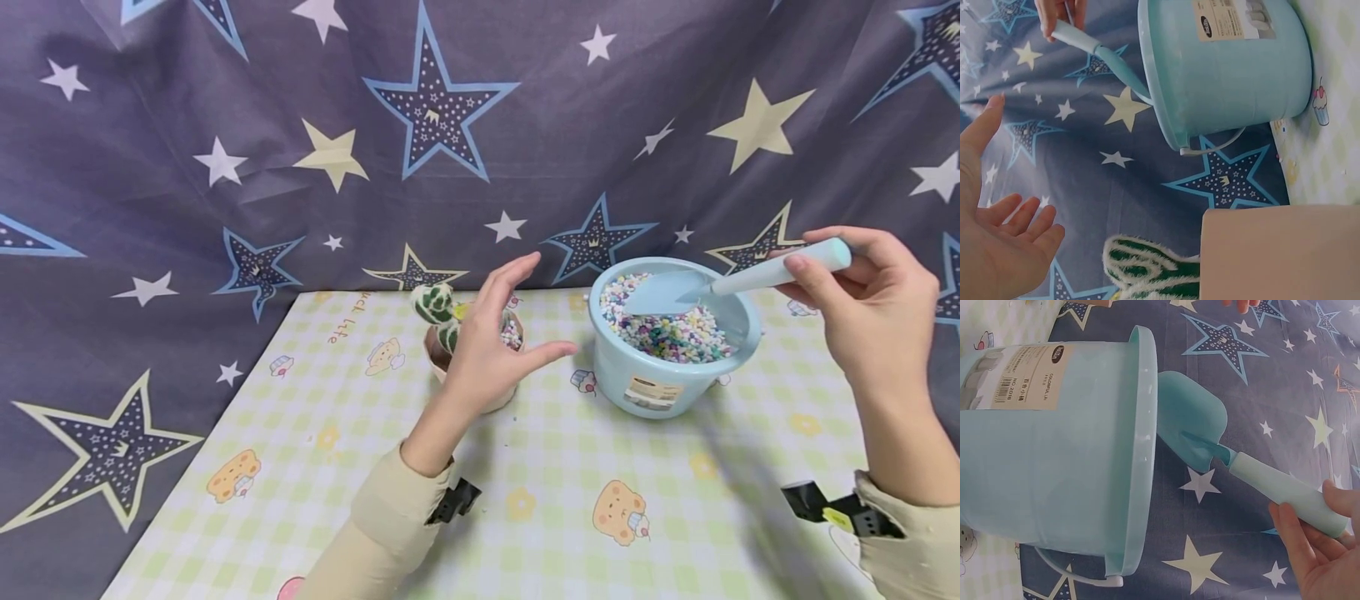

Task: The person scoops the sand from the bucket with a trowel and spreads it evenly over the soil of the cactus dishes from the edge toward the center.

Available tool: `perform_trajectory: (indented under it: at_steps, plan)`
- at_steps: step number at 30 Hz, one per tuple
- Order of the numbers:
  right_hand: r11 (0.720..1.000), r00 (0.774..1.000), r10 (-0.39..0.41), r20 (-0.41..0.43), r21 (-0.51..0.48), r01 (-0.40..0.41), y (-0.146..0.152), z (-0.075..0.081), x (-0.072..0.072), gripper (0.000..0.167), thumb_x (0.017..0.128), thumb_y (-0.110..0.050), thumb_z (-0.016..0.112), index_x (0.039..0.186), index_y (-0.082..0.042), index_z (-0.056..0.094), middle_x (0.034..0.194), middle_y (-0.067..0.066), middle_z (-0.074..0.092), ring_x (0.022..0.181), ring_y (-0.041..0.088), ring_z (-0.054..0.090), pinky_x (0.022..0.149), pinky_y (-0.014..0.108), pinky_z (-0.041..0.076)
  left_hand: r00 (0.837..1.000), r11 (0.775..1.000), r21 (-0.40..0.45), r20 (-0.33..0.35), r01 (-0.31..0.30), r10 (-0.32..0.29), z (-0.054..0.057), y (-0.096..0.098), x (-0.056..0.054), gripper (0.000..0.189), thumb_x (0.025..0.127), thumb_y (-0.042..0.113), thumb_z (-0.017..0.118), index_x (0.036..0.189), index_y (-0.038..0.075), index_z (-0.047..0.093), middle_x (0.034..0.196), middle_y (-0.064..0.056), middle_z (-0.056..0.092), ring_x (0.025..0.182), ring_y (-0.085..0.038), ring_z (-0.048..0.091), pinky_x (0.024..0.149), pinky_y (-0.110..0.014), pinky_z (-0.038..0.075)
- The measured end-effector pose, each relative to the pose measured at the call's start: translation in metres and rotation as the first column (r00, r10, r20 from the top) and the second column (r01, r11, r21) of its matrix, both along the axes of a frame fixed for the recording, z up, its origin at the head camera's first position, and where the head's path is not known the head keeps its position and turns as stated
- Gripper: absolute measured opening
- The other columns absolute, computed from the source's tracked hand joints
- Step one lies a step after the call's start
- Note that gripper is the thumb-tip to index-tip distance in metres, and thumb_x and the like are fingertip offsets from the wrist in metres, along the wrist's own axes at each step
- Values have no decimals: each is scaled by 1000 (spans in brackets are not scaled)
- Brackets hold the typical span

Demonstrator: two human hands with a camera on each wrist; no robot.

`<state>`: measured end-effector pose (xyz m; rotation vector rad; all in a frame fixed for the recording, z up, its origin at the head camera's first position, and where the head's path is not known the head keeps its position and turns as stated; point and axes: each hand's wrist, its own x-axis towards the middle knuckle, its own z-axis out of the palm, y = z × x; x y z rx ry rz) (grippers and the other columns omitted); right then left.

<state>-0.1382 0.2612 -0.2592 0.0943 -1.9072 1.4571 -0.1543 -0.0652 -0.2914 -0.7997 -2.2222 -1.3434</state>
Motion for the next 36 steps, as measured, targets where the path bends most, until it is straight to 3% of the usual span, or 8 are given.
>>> perform_trajectory:
  at_steps: [10, 15, 28, 36]
  plan:
    - [1000, 1000, 3, 8, -31, -3, 3, -1, 0, 26, 88, 3, 70, 113, -2, 70, 90, -15, 76, 79, -4, 72, 69, 10, 57, 999, 1000, -28, 54, -5, 6, -5, 10, 0, 95, 70, 29, 92, 150, 20, 43, 154, 4, 45, 140, -11, 44, 111, -39, 45]
    - [998, 999, 32, -14, -55, -32, 4, -2, 1, 26, 88, 5, 69, 113, -1, 70, 91, -12, 77, 80, -3, 73, 70, 10, 57, 998, 999, -37, 64, -2, 4, -8, 15, -2, 96, 69, 31, 92, 150, 21, 43, 154, 5, 45, 142, -10, 42, 118, -35, 39]
    - [999, 999, -43, 33, 11, 42, 5, -4, 1, 27, 89, 2, 69, 116, -3, 70, 93, -17, 75, 81, -6, 71, 70, 9, 56, 998, 999, -50, 67, 4, 0, -20, 28, -9, 89, 72, 30, 91, 148, 18, 46, 153, 0, 46, 142, -13, 43, 121, -36, 35]
    - [998, 1000, 4, 13, -66, -3, 7, -5, 1, 27, 88, 5, 69, 114, -1, 70, 93, -12, 76, 81, -3, 72, 70, 10, 57, 997, 998, -68, 81, -3, 9, -30, 36, -15, 81, 73, 33, 89, 144, 19, 51, 150, 2, 50, 141, -14, 45, 118, -40, 38]
